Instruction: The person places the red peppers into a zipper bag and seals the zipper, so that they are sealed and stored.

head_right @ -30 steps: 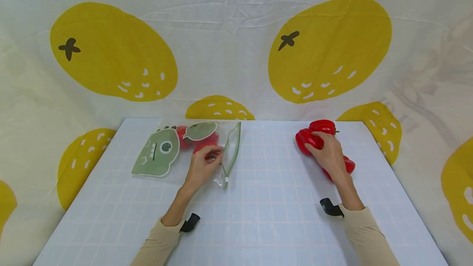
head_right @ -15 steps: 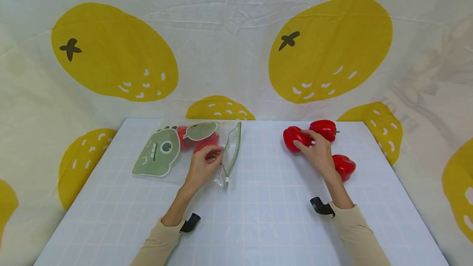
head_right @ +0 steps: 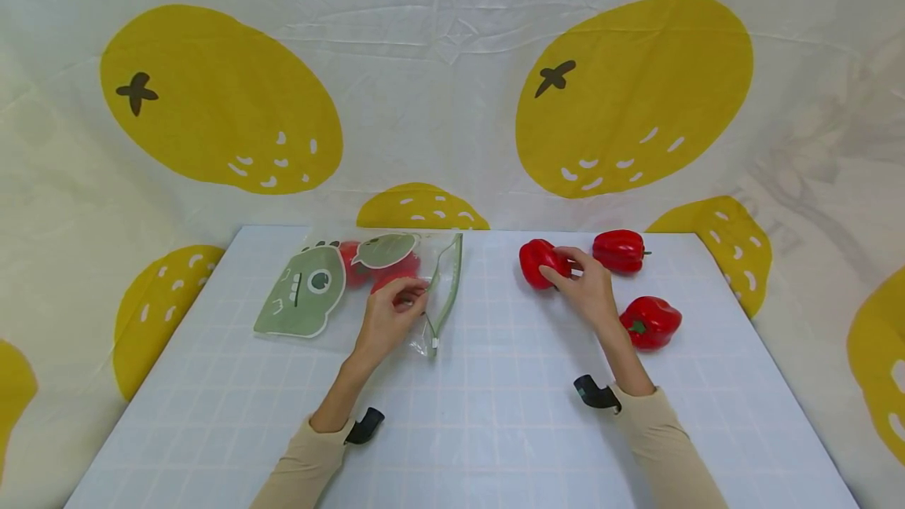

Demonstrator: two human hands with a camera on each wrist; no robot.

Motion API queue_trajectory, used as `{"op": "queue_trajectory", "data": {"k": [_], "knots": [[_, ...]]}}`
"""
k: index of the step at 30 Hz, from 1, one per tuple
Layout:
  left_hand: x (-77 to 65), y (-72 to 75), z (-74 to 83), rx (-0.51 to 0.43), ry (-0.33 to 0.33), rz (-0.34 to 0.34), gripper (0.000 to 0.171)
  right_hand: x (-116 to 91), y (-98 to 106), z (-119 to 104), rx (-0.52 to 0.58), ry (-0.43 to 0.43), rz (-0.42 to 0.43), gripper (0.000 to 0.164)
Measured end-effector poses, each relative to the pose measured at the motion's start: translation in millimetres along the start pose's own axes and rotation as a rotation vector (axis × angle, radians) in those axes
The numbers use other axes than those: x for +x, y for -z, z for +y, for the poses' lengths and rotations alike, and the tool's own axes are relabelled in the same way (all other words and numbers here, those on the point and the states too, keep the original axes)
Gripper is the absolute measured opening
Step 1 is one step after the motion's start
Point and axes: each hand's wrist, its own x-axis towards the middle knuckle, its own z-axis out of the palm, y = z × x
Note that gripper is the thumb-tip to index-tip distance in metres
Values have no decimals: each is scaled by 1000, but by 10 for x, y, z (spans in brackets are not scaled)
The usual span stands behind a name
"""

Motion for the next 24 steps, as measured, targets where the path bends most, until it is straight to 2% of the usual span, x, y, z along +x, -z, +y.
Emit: {"op": "queue_trajectory", "data": {"k": [12, 24], "knots": [[21, -10, -1, -10, -19, 13, 19, 15, -269, -110, 58, -20, -35, 62], [4, -5, 31, -18, 4, 8, 20, -18, -502, -266, 110, -1, -67, 60]]}}
